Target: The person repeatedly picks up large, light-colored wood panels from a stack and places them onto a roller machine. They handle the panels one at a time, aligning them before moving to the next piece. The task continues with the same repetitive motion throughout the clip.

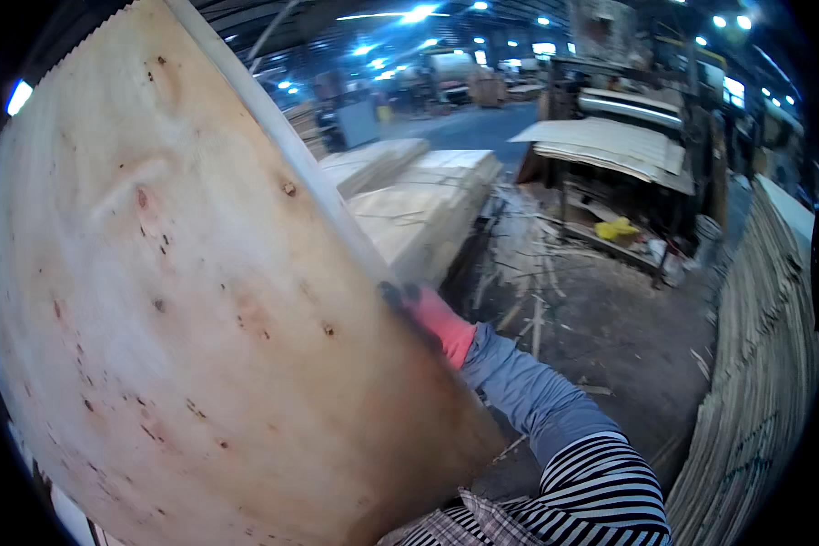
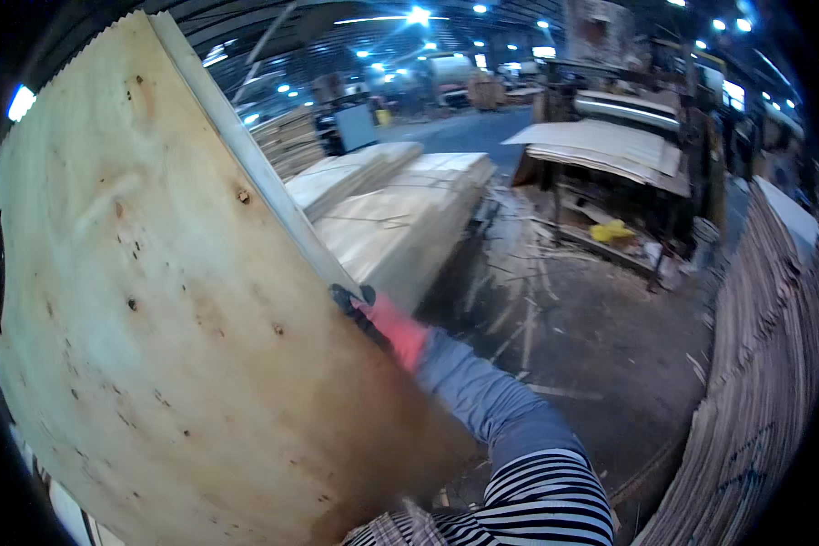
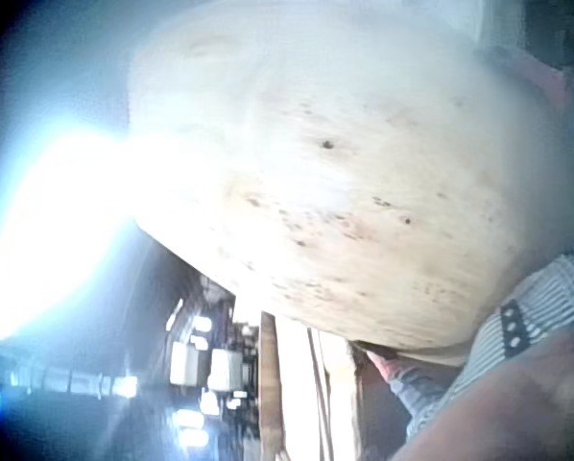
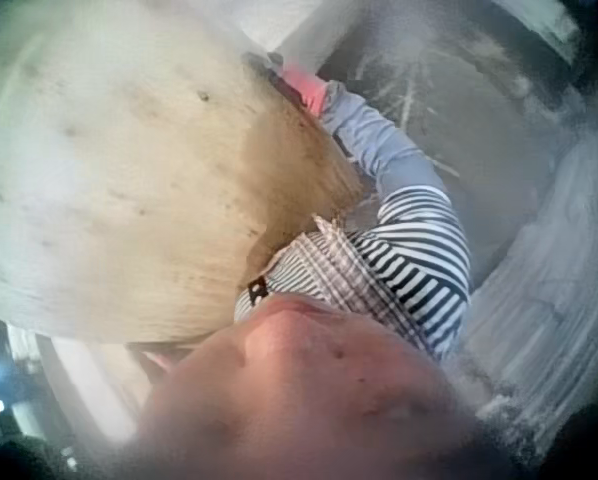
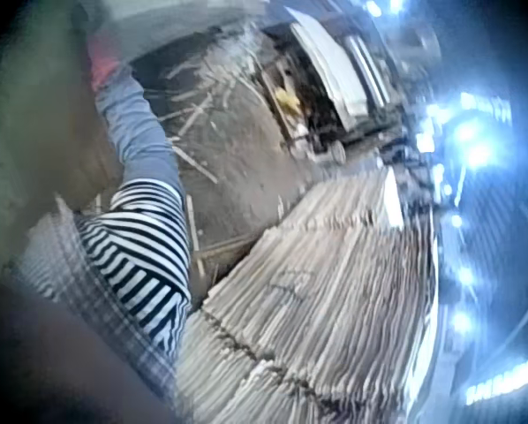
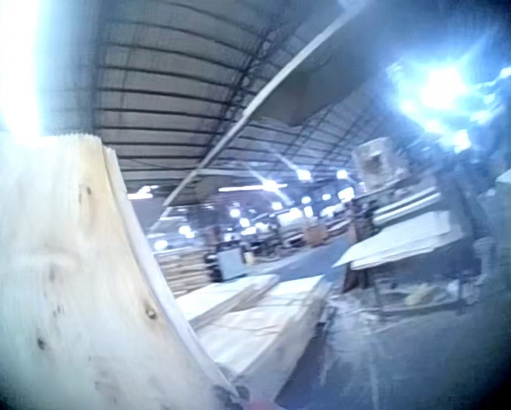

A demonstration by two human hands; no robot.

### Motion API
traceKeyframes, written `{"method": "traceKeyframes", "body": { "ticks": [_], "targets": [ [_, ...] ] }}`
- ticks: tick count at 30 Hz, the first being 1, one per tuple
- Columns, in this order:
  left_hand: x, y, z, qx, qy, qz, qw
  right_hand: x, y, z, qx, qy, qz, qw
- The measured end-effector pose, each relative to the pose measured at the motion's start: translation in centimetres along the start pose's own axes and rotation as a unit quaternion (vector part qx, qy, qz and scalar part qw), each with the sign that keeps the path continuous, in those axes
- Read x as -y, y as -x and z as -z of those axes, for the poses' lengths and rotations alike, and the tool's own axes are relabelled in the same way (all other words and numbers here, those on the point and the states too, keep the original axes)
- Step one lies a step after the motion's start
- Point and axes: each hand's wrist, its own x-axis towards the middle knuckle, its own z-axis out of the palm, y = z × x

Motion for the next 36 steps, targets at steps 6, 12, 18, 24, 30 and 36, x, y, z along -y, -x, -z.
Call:
{"method": "traceKeyframes", "body": {
  "ticks": [6,12,18,24,30,36],
  "targets": [
    [-2.7,-4.4,-18.0,0.134,0.022,-0.023,0.991,3.5,0.5,20.6,-0.170,0.094,0.058,0.979],
    [-1.9,-11.9,-32.4,0.234,0.044,-0.032,0.971,3.0,0.2,35.2,-0.329,0.053,0.013,0.943],
    [0.7,-22.3,-50.1,0.348,0.091,-0.046,0.932,4.5,-0.1,49.7,-0.445,0.127,0.041,0.885],
    [1.7,-30.8,-77.0,0.477,0.159,-0.081,0.861,3.5,0.5,67.3,-0.595,0.264,0.045,0.757],
    [1.2,-34.4,-108.8,0.431,0.233,-0.080,0.868,9.0,-6.8,81.0,-0.684,0.191,0.068,0.701],
    [-2.2,-35.7,-132.3,0.489,0.199,-0.057,0.847,11.6,-15.8,95.6,-0.680,0.143,0.042,0.718]
  ]
}}
